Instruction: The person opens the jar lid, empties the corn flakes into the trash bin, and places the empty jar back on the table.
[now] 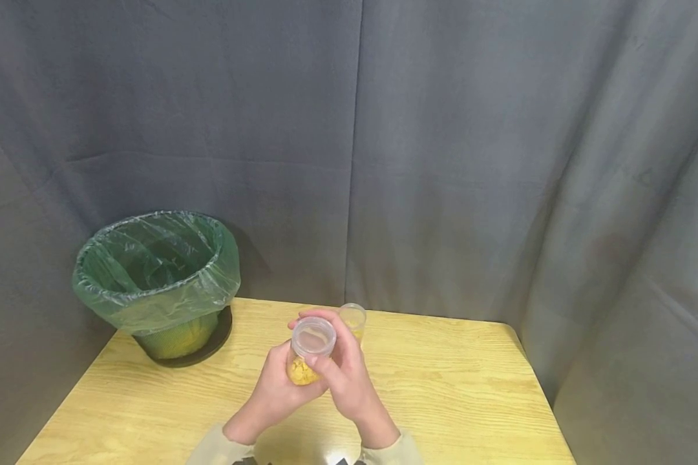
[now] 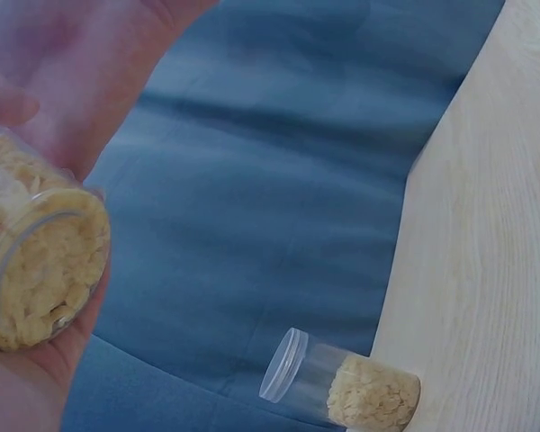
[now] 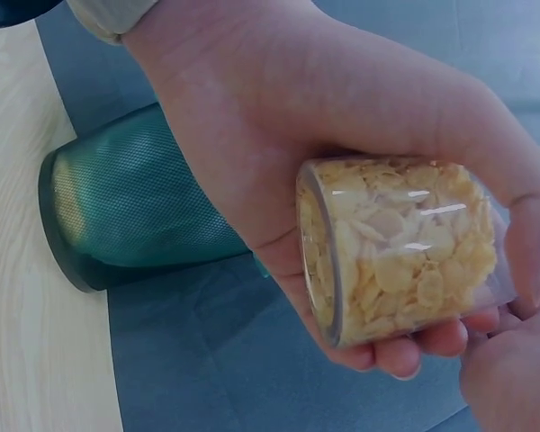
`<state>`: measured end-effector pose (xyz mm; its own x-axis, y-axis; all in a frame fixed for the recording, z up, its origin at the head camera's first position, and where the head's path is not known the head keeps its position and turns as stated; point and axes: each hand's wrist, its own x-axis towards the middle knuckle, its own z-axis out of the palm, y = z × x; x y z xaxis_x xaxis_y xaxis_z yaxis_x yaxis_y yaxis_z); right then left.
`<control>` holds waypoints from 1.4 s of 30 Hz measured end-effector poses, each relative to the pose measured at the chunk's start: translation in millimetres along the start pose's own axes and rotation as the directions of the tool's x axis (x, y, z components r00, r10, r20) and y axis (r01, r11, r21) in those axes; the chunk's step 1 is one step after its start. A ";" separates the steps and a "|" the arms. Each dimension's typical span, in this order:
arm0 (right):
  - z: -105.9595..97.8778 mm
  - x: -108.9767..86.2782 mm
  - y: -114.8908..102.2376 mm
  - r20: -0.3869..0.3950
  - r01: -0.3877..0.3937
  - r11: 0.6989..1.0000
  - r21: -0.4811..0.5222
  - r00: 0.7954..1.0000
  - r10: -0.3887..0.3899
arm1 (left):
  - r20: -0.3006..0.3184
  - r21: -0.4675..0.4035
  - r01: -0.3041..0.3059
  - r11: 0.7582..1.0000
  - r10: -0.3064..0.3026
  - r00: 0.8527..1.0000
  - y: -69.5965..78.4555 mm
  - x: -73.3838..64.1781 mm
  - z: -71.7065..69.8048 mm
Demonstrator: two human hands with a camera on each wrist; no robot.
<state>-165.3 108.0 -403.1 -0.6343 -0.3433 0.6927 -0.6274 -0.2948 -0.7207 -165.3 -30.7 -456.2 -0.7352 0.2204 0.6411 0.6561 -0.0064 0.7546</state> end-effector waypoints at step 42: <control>-1.0 -3.8 0.9 -0.010 -0.032 0.999 0.014 0.999 0.032 | -0.006 -0.006 0.036 0.999 -0.036 0.999 2.5 -0.6 0.7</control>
<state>-164.0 109.9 -406.4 -0.6582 -0.3438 0.6697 -0.6006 -0.2966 -0.7425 -163.2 -30.2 -454.8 -0.7596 0.2143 0.6140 0.6278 -0.0047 0.7783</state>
